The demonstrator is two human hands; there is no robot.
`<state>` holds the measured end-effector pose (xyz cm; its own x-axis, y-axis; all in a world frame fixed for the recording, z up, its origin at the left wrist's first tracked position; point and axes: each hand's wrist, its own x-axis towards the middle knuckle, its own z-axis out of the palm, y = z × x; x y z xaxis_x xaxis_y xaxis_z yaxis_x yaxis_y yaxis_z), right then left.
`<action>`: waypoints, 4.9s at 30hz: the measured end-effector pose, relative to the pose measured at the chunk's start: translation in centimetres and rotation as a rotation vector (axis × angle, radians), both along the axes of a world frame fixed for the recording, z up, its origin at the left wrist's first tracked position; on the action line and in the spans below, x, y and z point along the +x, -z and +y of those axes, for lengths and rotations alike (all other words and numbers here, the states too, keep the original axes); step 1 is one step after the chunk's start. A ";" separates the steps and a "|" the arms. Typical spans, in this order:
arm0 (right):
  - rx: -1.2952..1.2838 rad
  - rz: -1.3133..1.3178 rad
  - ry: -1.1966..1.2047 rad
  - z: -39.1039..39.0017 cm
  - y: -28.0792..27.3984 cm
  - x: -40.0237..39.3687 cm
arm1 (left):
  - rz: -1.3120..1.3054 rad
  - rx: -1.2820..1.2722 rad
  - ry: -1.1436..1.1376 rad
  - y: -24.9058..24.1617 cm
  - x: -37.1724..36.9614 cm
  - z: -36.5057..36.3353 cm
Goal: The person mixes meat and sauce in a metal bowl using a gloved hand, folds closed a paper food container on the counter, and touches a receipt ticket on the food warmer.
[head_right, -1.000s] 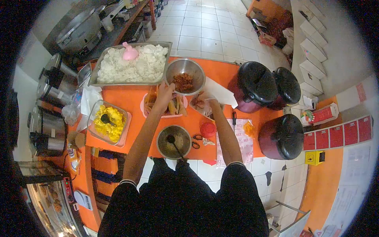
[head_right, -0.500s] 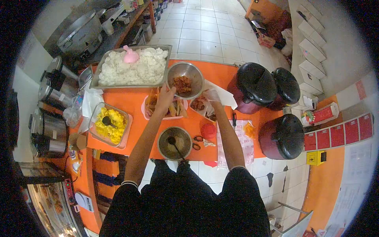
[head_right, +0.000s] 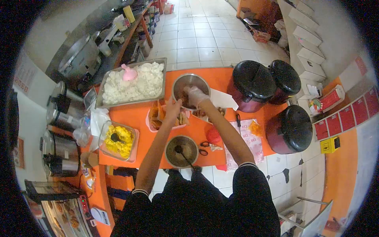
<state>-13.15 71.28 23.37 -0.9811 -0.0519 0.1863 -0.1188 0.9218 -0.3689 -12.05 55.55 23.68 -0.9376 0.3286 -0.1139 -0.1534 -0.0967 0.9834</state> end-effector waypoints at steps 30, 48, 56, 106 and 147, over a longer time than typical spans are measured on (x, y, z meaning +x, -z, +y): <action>-0.041 -0.225 -0.205 1.4 2.9 -2.8 | 0.069 -0.008 -0.029 1.2 -0.3 -0.3; -0.686 -0.437 0.213 9.8 12.9 -1.1 | 0.113 -0.100 -0.121 5.2 -3.3 -2.2; 0.180 -0.259 -0.154 11.4 23.4 -4.1 | 0.172 -0.181 -0.136 5.4 -3.6 -2.6; -0.087 -0.100 0.044 5.4 2.4 1.5 | 0.496 -0.639 -0.112 3.1 -1.0 0.0; -1.753 -0.174 -0.292 10.3 18.9 1.6 | 0.876 -0.729 0.048 1.8 3.3 2.2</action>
<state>-11.55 81.56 4.44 -0.9898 -0.0850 0.1145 -0.0467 -0.5655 -0.8234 -8.72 57.75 21.87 -0.7769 0.4901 0.3953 0.6255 0.5289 0.5735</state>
